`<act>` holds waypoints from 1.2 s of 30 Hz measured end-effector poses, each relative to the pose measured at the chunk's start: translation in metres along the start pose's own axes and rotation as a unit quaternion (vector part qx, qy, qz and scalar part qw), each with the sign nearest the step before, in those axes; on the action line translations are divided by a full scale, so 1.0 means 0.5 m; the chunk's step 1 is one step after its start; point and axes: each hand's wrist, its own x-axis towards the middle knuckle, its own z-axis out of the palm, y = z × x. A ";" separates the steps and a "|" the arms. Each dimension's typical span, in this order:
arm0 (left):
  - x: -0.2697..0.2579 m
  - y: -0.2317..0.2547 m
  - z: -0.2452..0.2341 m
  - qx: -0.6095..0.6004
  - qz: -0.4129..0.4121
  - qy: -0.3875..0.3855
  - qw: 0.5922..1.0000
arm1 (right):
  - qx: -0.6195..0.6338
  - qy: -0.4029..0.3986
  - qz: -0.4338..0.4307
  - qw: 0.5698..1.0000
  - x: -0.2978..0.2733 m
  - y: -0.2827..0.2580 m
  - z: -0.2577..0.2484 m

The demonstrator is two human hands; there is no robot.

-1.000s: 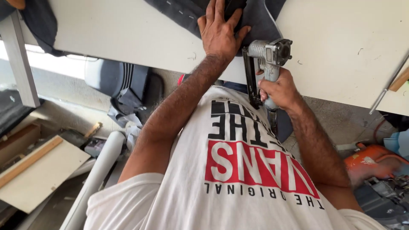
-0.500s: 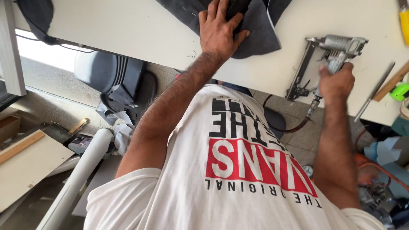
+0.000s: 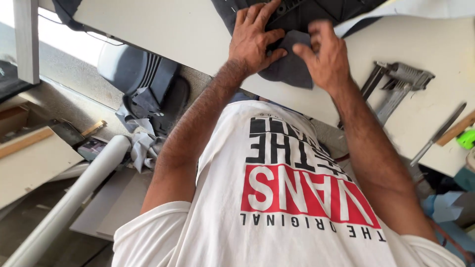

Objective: Stapling fabric onto a chair base using a pneumatic staple gun

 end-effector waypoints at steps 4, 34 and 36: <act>0.000 0.012 0.000 0.013 -0.026 -0.012 1.000 | -0.071 -0.122 0.113 0.984 -0.051 0.025 0.021; 0.011 0.059 0.022 0.041 -0.137 -0.032 0.989 | -0.143 0.404 0.364 0.827 -0.341 0.332 -0.098; 0.030 0.067 0.042 0.054 -0.141 -0.034 0.988 | -0.008 0.216 0.477 0.852 -0.391 0.316 -0.131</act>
